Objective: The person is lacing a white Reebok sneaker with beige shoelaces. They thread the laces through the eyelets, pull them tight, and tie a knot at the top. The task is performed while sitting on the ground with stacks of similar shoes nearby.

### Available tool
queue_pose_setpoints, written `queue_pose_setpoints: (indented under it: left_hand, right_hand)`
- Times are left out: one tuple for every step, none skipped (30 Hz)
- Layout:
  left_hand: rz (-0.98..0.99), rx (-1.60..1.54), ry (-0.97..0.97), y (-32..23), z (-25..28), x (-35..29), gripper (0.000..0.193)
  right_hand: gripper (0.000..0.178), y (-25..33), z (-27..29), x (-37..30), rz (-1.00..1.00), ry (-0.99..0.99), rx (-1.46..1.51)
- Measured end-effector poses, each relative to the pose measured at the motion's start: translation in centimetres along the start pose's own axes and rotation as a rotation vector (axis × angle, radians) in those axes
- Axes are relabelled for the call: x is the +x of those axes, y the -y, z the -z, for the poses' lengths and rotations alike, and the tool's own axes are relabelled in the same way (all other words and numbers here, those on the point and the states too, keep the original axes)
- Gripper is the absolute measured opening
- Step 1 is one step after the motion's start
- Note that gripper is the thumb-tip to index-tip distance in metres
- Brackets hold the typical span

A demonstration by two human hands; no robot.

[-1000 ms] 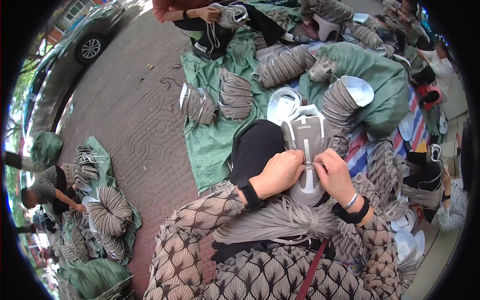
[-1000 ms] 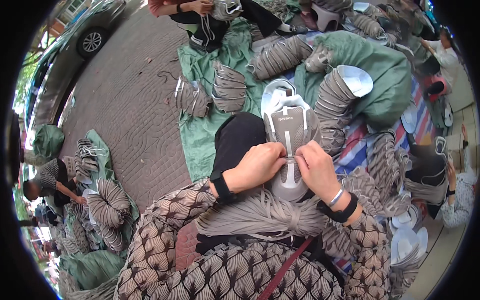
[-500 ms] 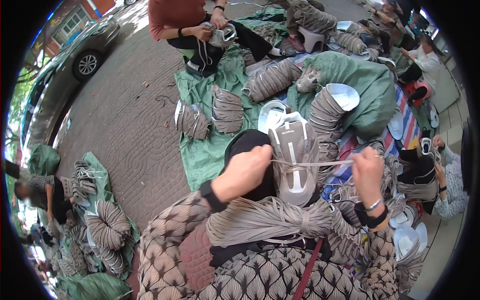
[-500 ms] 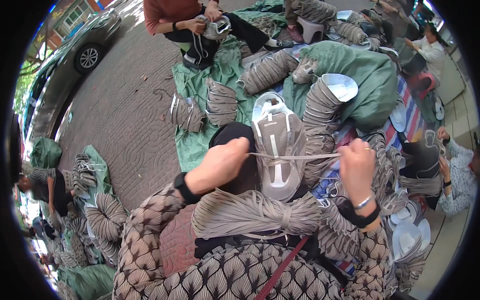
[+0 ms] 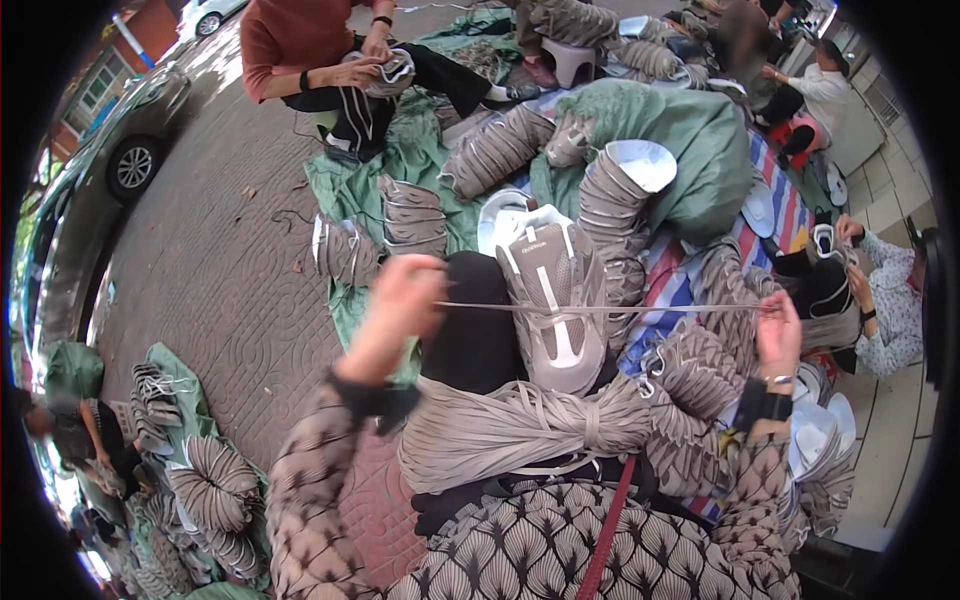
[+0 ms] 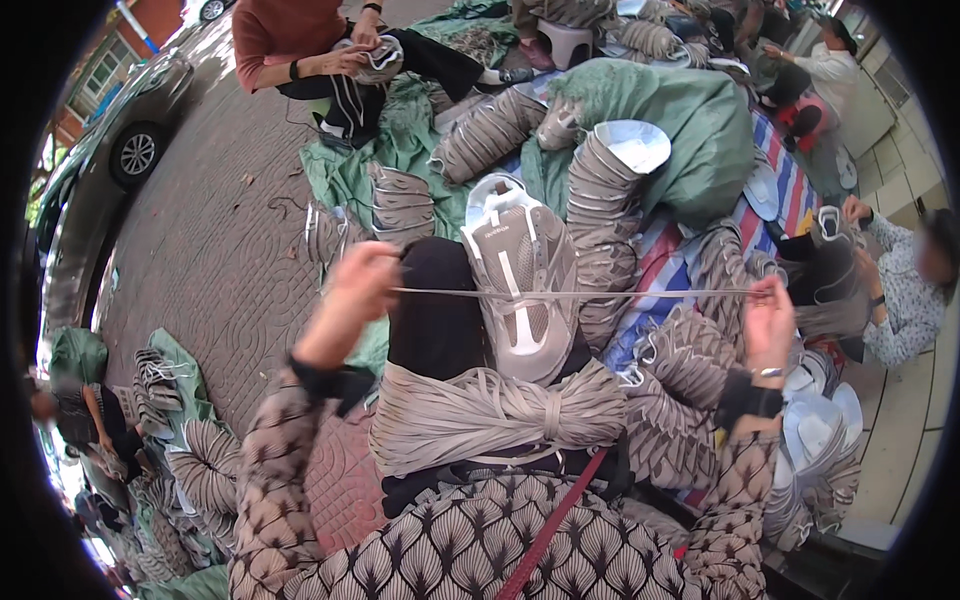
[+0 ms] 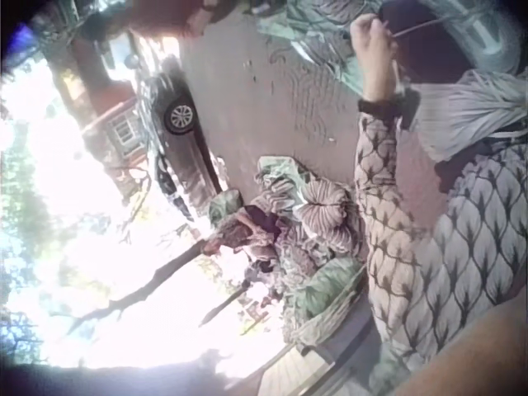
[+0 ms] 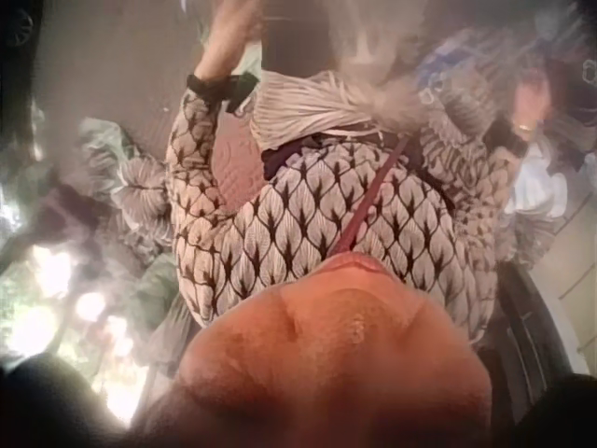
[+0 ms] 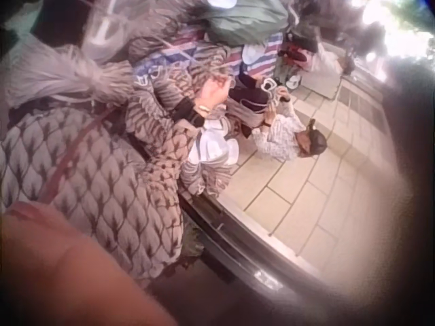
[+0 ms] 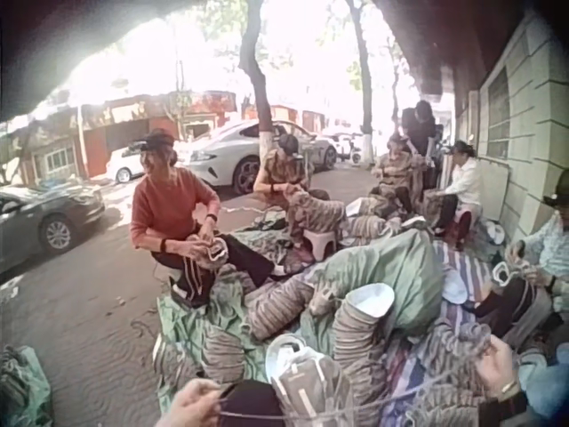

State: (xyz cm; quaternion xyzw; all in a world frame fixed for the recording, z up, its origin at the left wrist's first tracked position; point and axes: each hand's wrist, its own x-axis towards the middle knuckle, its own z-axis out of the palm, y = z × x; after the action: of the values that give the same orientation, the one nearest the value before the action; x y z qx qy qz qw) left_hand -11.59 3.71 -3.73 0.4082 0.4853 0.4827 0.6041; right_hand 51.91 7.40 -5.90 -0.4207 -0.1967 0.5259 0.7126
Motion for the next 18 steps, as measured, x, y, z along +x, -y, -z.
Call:
queue_pose_setpoints:
  left_hand:
    - [-0.085,0.146,-0.143,-0.2,4.8,-1.1,0.020]
    - [-0.106,0.030,-0.248,-0.2,10.3,-2.8,0.021]
    - [-0.106,-0.112,-0.253,-0.8,16.6,-4.7,0.019]
    - [-0.048,-0.197,-0.392,-1.2,22.7,-7.4,0.010]
    - [-0.002,-0.321,-0.571,-1.8,28.8,-10.2,0.017]
    - [0.069,-0.372,-0.681,-2.6,34.3,-14.1,0.027]
    - [0.131,-0.331,-0.896,-3.3,38.8,-18.6,0.028]
    - [0.098,-0.218,-0.377,-4.2,42.4,-22.8,0.025]
    - [0.161,-0.252,-0.940,-4.9,44.5,-28.0,0.021]
    - [0.153,-0.237,-1.130,-5.2,45.9,-32.0,0.018]
    - [0.149,-0.214,-1.247,-5.5,46.6,-35.3,0.014]
    - [0.139,-0.191,-1.325,-5.7,46.9,-37.8,0.012]
    - [0.127,-0.176,-1.370,-5.6,47.1,-39.5,0.011]
    - [0.114,-0.164,-1.394,-5.7,46.8,-40.6,0.011]
    - [0.097,-0.160,-1.381,-5.4,46.8,-41.0,0.013]
    - [0.079,-0.156,-1.349,-4.8,47.1,-40.7,0.016]
    - [0.053,-0.151,-1.297,-4.1,47.0,-39.7,0.020]
    - [0.040,-0.148,-1.240,-3.3,46.7,-38.0,0.023]
  right_hand:
    - [0.012,2.2,3.6,1.3,-0.006,-0.068,0.075]
    - [0.010,4.5,7.1,2.6,0.009,-0.158,0.187]
    - [0.006,7.2,10.6,3.3,0.064,-0.187,-0.013]
    - [0.005,9.8,13.6,3.8,0.123,-0.287,-0.081]
    - [0.010,12.6,16.0,4.2,0.068,-0.330,-0.005]
    - [0.015,15.3,18.3,3.3,0.115,-0.232,-0.582]
    - [0.022,17.9,20.0,2.5,0.182,-0.204,-1.380]
    - [0.030,20.7,21.1,1.2,0.279,-0.176,-1.819]
    - [0.011,22.4,22.1,0.3,0.385,-0.211,-1.799]
    - [0.038,25.3,22.3,-0.8,0.073,-0.185,-1.975]
    - [0.038,26.9,22.8,-2.4,0.041,-0.295,-1.904]
    - [0.037,28.3,23.2,-3.6,0.010,-0.488,-1.716]
    - [0.036,29.5,23.5,-4.8,0.016,-0.679,-1.442]
    - [0.036,30.5,23.8,-6.0,0.067,-0.866,-1.177]
    - [0.035,31.2,23.8,-6.8,0.129,-0.976,-1.021]
    - [0.035,31.5,23.8,-7.5,0.190,-1.032,-0.923]
    - [0.035,31.6,23.5,-7.6,0.239,-1.056,-0.847]
    - [0.034,31.0,22.9,-7.6,0.284,-1.052,-0.792]
